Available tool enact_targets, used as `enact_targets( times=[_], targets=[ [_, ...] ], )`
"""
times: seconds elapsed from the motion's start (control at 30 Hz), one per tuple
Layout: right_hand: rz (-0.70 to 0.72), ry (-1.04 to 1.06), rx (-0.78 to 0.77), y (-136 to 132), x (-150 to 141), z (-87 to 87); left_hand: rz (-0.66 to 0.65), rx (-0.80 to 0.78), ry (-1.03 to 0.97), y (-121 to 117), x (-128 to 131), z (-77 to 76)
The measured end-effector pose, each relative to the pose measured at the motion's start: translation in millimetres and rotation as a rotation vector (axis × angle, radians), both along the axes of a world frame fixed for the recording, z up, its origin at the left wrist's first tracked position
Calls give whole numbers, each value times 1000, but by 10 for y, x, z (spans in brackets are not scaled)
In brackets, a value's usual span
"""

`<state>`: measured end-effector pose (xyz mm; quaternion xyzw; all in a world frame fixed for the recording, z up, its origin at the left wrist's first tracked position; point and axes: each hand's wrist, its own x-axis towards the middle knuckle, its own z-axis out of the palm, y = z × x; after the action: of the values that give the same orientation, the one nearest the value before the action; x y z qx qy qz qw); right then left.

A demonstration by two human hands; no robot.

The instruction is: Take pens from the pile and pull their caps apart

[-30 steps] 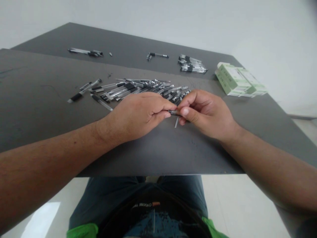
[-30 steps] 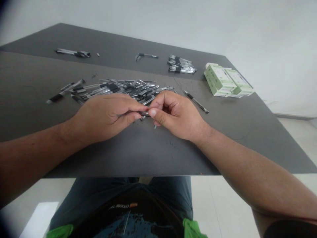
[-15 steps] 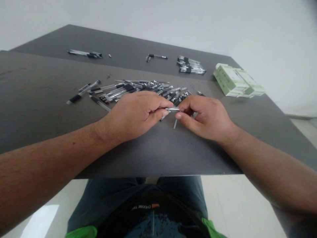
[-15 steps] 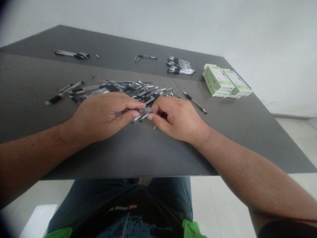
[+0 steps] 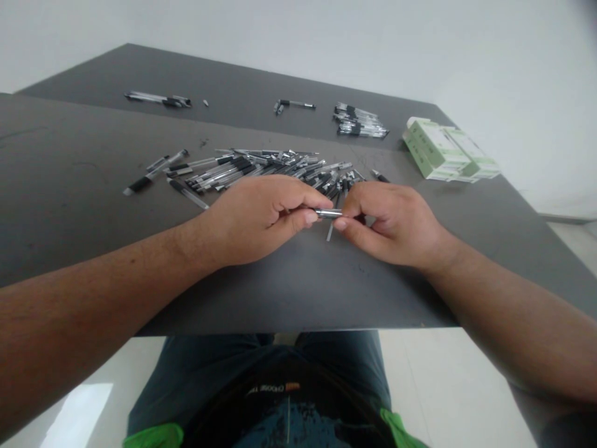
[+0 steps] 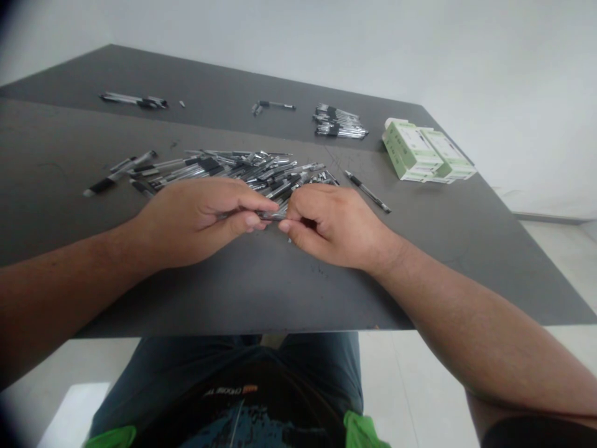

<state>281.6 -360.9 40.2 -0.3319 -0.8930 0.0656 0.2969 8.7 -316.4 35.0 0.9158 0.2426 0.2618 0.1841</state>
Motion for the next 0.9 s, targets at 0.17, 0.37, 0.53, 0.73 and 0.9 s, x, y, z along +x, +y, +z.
enact_targets(
  times=[0.17, 0.37, 0.53, 0.73, 0.9],
  targets=[
    [27, 6, 2, 14, 6, -3, -15, -25, -27, -9, 1, -10],
    [67, 34, 15, 47, 10, -79, -38, 8, -10, -3, 4, -18],
    [62, 68, 15, 57, 7, -119, -44, 56, -4, -11, -11, 1],
    [53, 63, 25, 42, 17, -78, -15, -10, -34, -25, -27, 23],
    [73, 36, 30, 31, 20, -52, -19, -46, -47, -27, -24, 24]
  ],
)
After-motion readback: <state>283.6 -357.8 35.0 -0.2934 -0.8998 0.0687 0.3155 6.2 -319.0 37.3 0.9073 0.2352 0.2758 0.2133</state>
